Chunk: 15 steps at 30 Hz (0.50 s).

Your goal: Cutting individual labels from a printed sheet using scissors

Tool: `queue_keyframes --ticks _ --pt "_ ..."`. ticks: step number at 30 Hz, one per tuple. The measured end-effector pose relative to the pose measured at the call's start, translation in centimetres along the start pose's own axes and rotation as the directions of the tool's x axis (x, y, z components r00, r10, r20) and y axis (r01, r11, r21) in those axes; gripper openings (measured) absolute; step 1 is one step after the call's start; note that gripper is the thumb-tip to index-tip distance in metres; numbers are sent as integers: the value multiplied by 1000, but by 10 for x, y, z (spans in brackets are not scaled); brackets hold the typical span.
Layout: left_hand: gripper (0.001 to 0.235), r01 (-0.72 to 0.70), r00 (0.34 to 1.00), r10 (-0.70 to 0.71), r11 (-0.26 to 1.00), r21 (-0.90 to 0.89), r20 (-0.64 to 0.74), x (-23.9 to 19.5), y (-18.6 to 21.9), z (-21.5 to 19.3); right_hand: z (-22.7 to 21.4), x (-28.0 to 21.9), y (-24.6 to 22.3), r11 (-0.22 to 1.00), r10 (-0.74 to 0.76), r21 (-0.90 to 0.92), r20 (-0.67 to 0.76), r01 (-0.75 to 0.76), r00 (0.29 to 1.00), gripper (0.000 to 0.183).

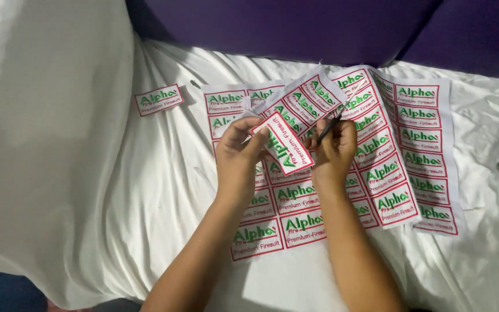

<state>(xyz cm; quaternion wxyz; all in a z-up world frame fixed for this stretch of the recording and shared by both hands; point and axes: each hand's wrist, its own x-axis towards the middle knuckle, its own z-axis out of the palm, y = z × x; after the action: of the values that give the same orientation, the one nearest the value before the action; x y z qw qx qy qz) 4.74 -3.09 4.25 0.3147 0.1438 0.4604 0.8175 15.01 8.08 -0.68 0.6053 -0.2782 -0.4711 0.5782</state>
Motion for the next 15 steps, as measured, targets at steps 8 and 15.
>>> queue_keyframes --ticks 8,15 --pt "29 -84 987 60 984 160 147 -6 9 4 -4 -25 -25 998 65 12 224 -69 972 31" --pt "19 -16 982 -18 984 175 188 -11 -7 1 16 -47 -36 997 59 44 39 -61 997 39"
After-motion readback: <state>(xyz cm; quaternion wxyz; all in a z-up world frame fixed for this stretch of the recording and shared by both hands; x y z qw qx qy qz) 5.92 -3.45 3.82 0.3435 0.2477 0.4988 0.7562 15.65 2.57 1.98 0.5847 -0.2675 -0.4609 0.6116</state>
